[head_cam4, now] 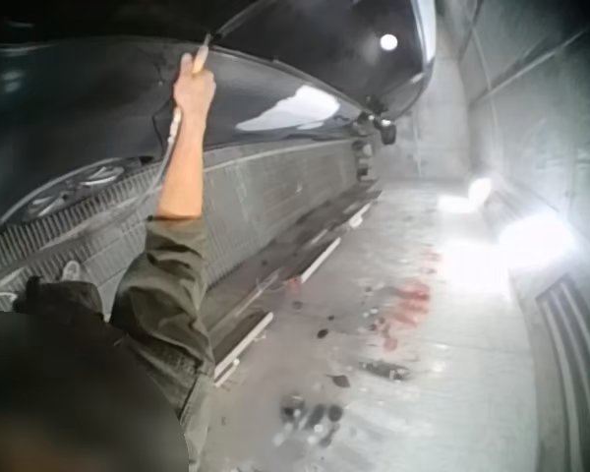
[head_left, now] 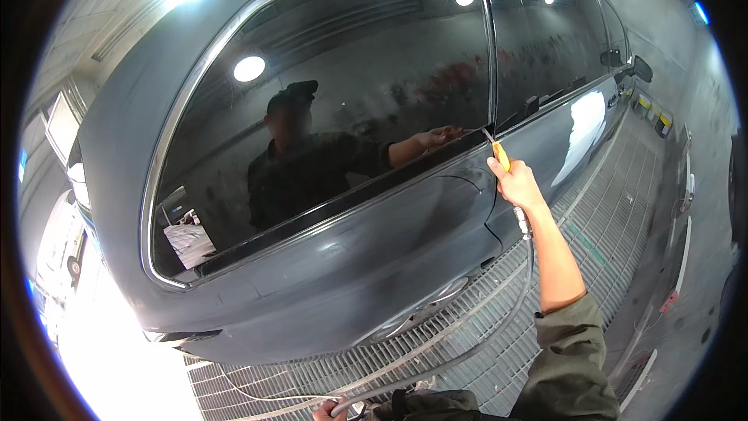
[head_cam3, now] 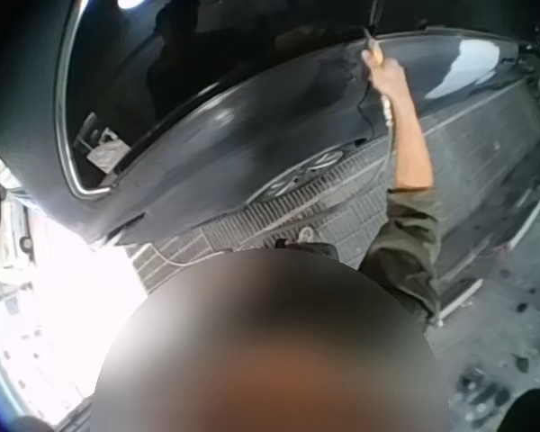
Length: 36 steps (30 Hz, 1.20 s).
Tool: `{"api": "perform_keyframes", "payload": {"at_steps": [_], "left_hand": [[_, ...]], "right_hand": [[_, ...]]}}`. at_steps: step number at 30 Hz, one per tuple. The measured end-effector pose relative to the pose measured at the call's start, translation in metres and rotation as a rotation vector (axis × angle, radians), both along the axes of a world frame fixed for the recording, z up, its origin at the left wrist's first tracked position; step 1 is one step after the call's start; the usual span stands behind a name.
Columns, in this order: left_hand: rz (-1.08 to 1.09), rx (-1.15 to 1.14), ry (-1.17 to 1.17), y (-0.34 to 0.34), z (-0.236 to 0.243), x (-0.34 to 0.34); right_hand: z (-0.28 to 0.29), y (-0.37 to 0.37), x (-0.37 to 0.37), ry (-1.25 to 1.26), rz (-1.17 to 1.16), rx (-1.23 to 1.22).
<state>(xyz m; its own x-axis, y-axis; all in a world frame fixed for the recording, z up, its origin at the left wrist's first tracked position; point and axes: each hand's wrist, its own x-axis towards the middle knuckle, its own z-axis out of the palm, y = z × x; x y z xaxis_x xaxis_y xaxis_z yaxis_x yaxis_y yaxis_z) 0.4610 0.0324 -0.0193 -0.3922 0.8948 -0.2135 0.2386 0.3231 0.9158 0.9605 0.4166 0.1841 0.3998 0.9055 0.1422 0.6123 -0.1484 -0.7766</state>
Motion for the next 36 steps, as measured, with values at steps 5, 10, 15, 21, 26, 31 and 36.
{"api": "perform_keyframes", "payload": {"at_steps": [5, 10, 15, 21, 26, 31, 36], "left_hand": [[-0.006, 0.073, 0.015, 0.002, 0.039, 0.014], [0.055, -0.059, -0.089, 0.007, 0.07, 0.025], [0.014, -0.07, -0.072, 0.008, 0.084, 0.028], [-0.001, -0.022, -0.111, 0.004, 0.083, 0.026], [0.033, -0.05, -0.118, 0.004, 0.101, 0.031], [0.031, -0.05, -0.126, 0.0, 0.095, 0.026], [0.015, -0.03, -0.213, -0.005, 0.072, 0.02]], "right_hand": [[0.014, -0.03, -0.014, 0.056, 0.064, -0.058], [0.02, -0.056, -0.01, 0.127, 0.07, -0.102], [0.015, -0.059, -0.004, 0.142, 0.076, -0.09], [0.019, -0.054, -0.007, 0.136, 0.069, -0.102], [0.019, -0.04, -0.004, 0.169, 0.026, -0.082], [0.012, -0.048, -0.004, 0.342, 0.107, -0.09], [0.013, -0.095, -0.031, 0.634, 0.4, -0.218]]}}
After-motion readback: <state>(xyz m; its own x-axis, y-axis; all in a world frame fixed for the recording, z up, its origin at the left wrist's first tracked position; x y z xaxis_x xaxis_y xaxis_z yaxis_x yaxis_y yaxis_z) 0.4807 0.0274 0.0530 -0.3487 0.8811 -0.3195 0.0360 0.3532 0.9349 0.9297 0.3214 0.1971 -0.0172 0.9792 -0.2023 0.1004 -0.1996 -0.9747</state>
